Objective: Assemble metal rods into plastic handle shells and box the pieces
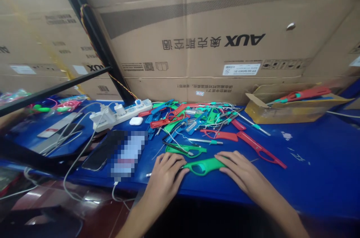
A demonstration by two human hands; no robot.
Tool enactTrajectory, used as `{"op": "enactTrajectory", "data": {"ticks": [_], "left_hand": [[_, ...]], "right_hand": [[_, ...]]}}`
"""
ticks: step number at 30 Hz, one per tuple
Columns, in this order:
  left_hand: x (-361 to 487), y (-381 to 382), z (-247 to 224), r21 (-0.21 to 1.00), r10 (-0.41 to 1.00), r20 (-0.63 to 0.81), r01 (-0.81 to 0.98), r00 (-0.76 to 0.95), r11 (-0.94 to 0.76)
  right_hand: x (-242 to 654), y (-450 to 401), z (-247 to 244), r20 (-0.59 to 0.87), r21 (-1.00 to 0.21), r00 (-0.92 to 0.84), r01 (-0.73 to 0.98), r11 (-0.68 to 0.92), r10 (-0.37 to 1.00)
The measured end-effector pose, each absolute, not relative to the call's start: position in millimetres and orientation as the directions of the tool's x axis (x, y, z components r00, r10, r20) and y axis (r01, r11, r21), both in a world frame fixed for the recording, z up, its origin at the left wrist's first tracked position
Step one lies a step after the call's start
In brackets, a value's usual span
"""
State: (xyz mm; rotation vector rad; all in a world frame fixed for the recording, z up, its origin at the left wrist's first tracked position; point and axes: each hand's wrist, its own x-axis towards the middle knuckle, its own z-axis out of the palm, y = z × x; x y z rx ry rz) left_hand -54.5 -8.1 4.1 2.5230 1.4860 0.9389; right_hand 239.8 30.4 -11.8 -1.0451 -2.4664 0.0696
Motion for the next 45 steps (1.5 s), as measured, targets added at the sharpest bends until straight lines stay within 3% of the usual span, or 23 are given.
{"op": "enactTrajectory", "data": {"ticks": [13, 24, 39, 45], "left_hand": [[-50.5, -6.3, 7.3, 0.325, 0.815, 0.45, 0.784, 0.364, -0.53], [-39.8, -11.4, -3.2, 0.153, 0.784, 0.495, 0.85, 0.376, -0.504], [-33.2, -5.3, 2.8, 0.126, 0.743, 0.459, 0.792, 0.487, -0.597], [-23.5, -3.2, -0.7, 0.147, 0.676, 0.549, 0.739, 0.492, -0.657]], "right_hand": [[240.1, 27.9, -10.6, 0.359, -0.318, -0.563, 0.676, 0.665, 0.744], [237.3, 28.1, -6.6, 0.301, -0.337, -0.546, 0.707, 0.622, 0.782], [235.0, 23.7, -7.2, 0.56, -0.107, -0.575, 0.663, 0.741, 0.596], [238.8, 20.3, -7.5, 0.644, 0.005, -0.582, 0.652, 0.758, 0.496]]}}
